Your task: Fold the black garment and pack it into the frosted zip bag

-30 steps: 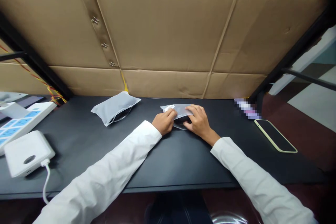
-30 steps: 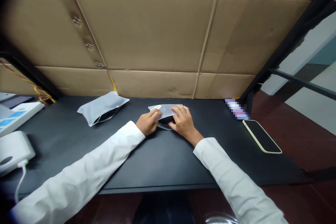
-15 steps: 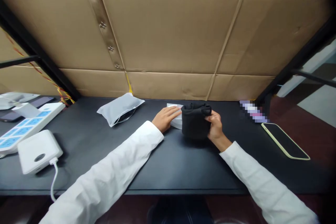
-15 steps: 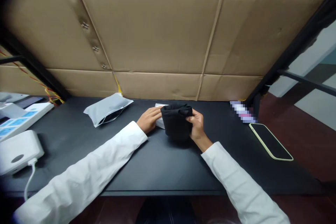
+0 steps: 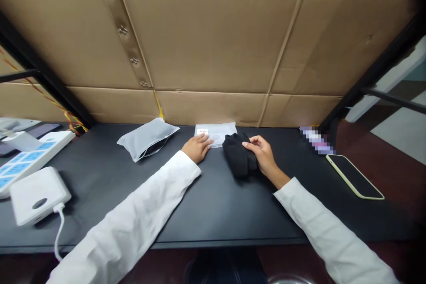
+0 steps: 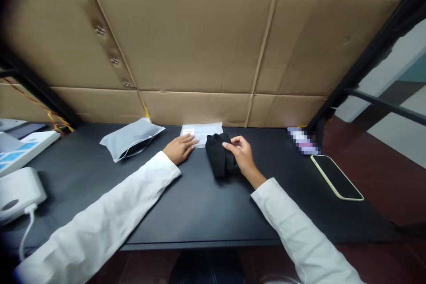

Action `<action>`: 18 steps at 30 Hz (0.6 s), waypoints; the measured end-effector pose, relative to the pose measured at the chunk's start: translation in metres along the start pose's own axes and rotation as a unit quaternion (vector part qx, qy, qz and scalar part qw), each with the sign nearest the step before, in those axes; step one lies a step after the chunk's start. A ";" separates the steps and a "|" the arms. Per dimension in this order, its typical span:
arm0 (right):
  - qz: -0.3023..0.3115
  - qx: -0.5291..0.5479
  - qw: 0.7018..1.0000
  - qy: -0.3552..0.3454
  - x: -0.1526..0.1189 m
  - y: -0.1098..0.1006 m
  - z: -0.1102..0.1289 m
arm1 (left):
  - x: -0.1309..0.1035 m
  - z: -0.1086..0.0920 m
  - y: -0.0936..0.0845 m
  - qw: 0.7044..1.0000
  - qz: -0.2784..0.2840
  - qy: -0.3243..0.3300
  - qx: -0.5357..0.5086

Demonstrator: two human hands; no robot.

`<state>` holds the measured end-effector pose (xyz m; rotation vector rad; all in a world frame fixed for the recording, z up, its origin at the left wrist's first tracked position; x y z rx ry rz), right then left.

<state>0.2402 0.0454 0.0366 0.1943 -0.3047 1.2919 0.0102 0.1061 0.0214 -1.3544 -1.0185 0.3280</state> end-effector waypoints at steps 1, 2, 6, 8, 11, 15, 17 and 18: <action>0.006 -0.013 1.000 0.001 -0.001 0.002 -0.001 | 0.001 0.007 -0.002 1.000 -0.016 -0.018 0.000; 0.015 -0.023 1.000 0.002 -0.001 0.005 -0.002 | 0.001 0.012 -0.005 0.999 -0.036 -0.033 -0.005; 0.062 -0.017 0.998 -0.014 -0.003 0.017 0.002 | 0.000 0.001 -0.029 0.990 -0.092 -0.011 -0.106; 0.089 -0.013 0.996 -0.025 -0.005 0.022 0.006 | 0.000 -0.016 -0.038 0.971 -0.076 0.023 -0.224; 0.118 -0.014 0.993 -0.022 -0.006 0.027 0.004 | 0.003 -0.035 -0.041 0.914 -0.016 0.012 -0.404; 0.128 -0.061 0.989 -0.041 -0.001 0.021 0.003 | 0.004 -0.041 -0.033 0.861 0.059 -0.017 -0.505; 0.120 -0.137 0.978 -0.101 0.003 0.012 0.012 | 0.004 -0.034 -0.031 0.860 0.078 -0.014 -0.505; 0.116 -0.177 0.967 -0.142 0.003 0.008 0.019 | 0.004 -0.029 -0.031 0.865 0.084 -0.010 -0.495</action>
Point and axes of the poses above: each hand's wrist, its own x-axis towards the middle knuckle, its own y-axis out of the palm, z = x × y, the point moved 9 cm from there along x, towards the middle knuckle, and after that the axes turned 7 degrees about -y, right-handed, at the moved point
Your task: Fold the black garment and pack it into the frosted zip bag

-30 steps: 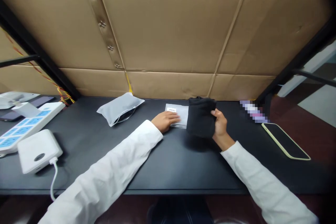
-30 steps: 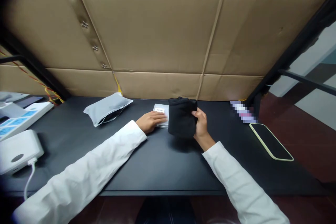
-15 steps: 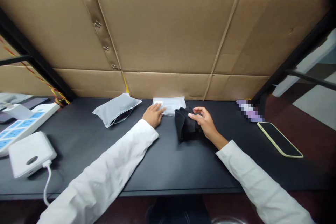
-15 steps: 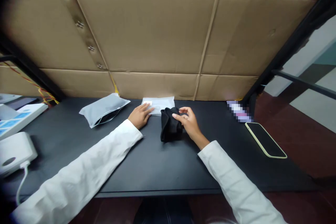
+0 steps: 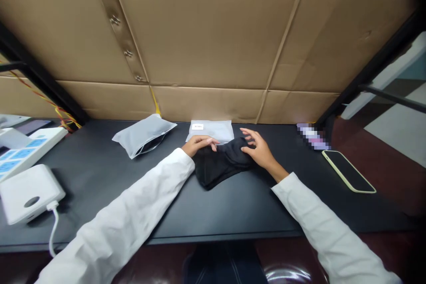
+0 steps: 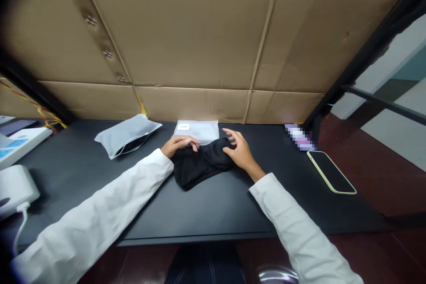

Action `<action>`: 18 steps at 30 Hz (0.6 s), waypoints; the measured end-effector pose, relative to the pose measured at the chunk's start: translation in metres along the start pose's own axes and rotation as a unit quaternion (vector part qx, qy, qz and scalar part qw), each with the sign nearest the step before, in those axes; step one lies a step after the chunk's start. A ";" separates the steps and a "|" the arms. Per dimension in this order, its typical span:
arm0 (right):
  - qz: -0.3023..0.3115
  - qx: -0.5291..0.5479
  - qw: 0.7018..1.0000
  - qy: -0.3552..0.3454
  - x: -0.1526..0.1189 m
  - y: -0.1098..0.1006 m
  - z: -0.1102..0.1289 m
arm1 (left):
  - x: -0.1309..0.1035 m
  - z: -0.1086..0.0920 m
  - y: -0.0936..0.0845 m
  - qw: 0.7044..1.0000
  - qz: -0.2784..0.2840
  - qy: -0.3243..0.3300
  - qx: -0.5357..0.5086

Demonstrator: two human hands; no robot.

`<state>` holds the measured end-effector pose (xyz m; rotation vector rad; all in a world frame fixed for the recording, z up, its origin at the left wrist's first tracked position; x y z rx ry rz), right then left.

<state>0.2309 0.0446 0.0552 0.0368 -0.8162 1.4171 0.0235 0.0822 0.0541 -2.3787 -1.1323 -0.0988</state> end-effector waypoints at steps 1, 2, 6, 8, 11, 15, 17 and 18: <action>-0.001 -0.038 0.999 -0.039 0.001 -0.005 0.007 | -0.001 0.002 -0.003 1.000 0.008 0.003 0.019; 0.003 -0.065 0.995 -0.075 0.001 -0.007 0.014 | -0.002 0.002 -0.004 0.999 0.019 0.010 0.043; 0.081 -0.101 0.977 -0.167 -0.006 0.002 0.039 | -0.010 -0.010 0.011 0.975 0.060 0.084 0.199; 0.130 -0.120 0.965 -0.196 -0.010 0.013 0.048 | -0.013 -0.018 0.022 0.951 0.057 0.117 0.280; 0.146 -0.142 0.958 -0.204 -0.010 0.016 0.049 | -0.015 -0.024 0.031 0.933 0.057 0.124 0.333; 0.067 -0.167 0.971 -0.156 0.002 -0.019 0.024 | -0.011 -0.012 0.029 0.939 0.100 0.057 0.325; 0.034 -0.214 0.967 -0.132 0.007 -0.042 0.006 | -0.009 -0.003 0.023 0.939 0.115 0.022 0.322; 0.019 -0.245 0.962 -0.122 0.008 -0.054 -0.001 | -0.008 0.001 0.018 0.940 0.119 0.010 0.320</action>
Point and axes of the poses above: each hand's wrist, its own x-axis towards the middle knuckle, its own y-axis out of the palm, z = x × y, the point moved 9 cm from there along x, towards the middle knuckle, and after that the axes turned 7 degrees about -y, right-handed, at the moved point
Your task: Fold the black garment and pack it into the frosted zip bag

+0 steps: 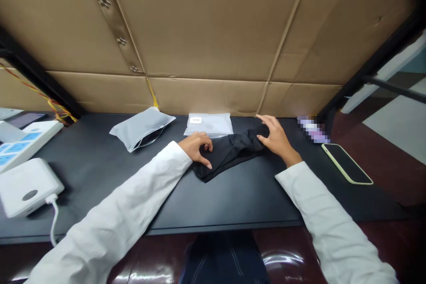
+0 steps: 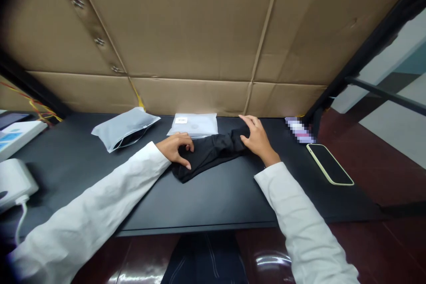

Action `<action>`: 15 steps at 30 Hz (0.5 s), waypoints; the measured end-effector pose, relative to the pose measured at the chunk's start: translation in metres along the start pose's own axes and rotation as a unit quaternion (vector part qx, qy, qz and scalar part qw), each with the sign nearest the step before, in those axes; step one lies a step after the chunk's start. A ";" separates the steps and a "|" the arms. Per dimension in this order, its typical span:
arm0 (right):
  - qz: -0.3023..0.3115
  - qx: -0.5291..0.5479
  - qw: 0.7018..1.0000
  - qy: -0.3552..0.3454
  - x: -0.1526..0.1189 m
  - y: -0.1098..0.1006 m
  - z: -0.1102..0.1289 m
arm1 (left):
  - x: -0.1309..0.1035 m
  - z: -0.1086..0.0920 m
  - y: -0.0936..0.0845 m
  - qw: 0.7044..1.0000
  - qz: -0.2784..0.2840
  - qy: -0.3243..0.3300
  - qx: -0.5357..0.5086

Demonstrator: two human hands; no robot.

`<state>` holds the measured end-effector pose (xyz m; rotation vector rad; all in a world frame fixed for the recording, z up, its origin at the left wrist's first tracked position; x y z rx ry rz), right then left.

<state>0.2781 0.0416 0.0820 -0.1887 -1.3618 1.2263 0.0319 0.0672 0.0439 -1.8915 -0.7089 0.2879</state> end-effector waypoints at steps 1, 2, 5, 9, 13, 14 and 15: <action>-0.006 -0.029 1.000 0.010 -0.002 -0.006 -0.010 | 0.000 0.005 -0.002 1.000 0.005 -0.007 -0.004; -0.014 -0.044 0.999 0.019 -0.004 -0.012 -0.018 | -0.001 0.009 -0.004 1.000 0.009 -0.010 -0.008; 0.010 0.001 0.999 0.035 -0.008 -0.018 -0.028 | -0.007 0.018 -0.015 1.000 0.007 -0.009 -0.028; 0.154 0.138 0.978 0.023 -0.014 0.004 -0.012 | -0.017 0.015 -0.023 0.998 0.009 0.008 -0.060; 0.252 0.193 0.948 0.003 -0.020 0.023 0.002 | -0.023 0.005 -0.015 0.997 0.042 0.012 -0.057; 0.257 0.198 0.946 0.003 -0.021 0.025 0.002 | -0.024 0.003 -0.012 0.998 0.052 0.011 -0.047; 0.257 0.203 0.945 0.005 -0.021 0.026 0.001 | -0.024 0.000 -0.009 0.997 0.062 0.011 -0.036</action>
Point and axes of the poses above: each hand's wrist, its own x-axis towards the middle knuckle, its own y-axis out of the palm, z = x × y, the point moved 9 cm from there along x, towards the middle knuckle, and after that the axes turned 7 degrees about -y, right-handed, at the moved point
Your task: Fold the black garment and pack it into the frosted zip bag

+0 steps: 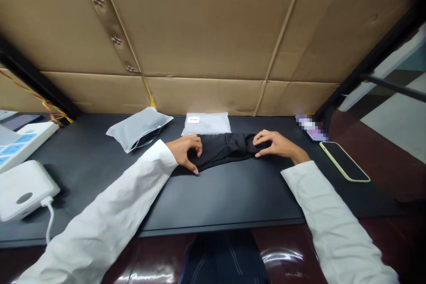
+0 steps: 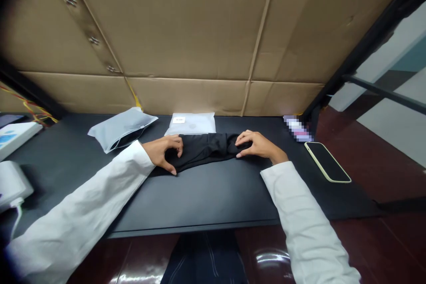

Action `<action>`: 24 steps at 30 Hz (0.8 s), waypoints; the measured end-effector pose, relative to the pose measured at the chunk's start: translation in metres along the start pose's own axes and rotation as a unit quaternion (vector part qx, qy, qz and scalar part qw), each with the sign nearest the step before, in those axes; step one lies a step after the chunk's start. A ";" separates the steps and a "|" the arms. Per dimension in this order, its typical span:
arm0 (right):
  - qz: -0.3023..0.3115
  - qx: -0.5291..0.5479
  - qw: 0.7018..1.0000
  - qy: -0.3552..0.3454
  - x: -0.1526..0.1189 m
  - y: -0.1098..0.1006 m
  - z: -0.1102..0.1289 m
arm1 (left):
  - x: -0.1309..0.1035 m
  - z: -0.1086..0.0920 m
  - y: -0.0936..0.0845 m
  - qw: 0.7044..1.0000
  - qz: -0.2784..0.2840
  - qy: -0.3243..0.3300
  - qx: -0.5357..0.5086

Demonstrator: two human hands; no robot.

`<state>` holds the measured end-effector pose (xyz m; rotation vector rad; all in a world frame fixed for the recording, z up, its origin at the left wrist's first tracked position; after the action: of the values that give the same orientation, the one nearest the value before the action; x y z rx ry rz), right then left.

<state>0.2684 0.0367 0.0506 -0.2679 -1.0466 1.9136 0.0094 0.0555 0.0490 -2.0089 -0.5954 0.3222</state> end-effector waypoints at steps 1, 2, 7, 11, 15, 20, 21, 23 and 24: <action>-0.001 0.007 1.000 0.000 0.000 0.000 -0.001 | 0.000 -0.002 0.003 1.000 0.012 -0.001 0.006; -0.003 0.016 1.000 0.000 0.000 0.000 -0.002 | -0.001 -0.004 0.005 1.000 0.024 -0.003 0.007; 0.014 0.110 0.993 0.037 -0.004 0.001 0.003 | -0.012 -0.010 0.008 0.992 0.080 -0.040 -0.088; -0.026 0.207 0.972 0.104 -0.007 0.001 0.000 | -0.015 -0.005 -0.005 0.936 0.062 -0.079 -0.338; -0.126 0.210 0.958 0.147 -0.004 -0.001 -0.024 | -0.017 0.055 -0.025 0.830 -0.167 -0.230 -0.480; -0.153 0.174 0.956 0.181 -0.004 0.004 -0.050 | -0.024 0.087 -0.017 0.743 -0.296 -0.308 -0.516; -0.171 0.182 0.953 0.173 -0.005 0.000 -0.048 | -0.023 0.082 -0.017 0.737 -0.293 -0.293 -0.534; -0.200 0.209 0.948 0.130 -0.006 -0.012 -0.036 | -0.020 0.062 -0.022 0.737 -0.276 -0.224 -0.575; -0.193 0.226 0.950 0.099 -0.006 -0.016 -0.027 | -0.019 0.047 -0.026 0.752 -0.257 -0.177 -0.580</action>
<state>0.2961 0.0507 0.0449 0.0098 -0.4637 1.6692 -0.0352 0.0914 0.0487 -2.7922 -1.9109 -0.0757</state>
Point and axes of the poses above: each hand's wrist, its own x-axis towards the middle knuckle, its own y-axis out of the palm, z = x × y, the point moved 9 cm from there along x, towards the middle knuckle, and after that the axes turned 7 degrees about -y, right-handed, at the moved point
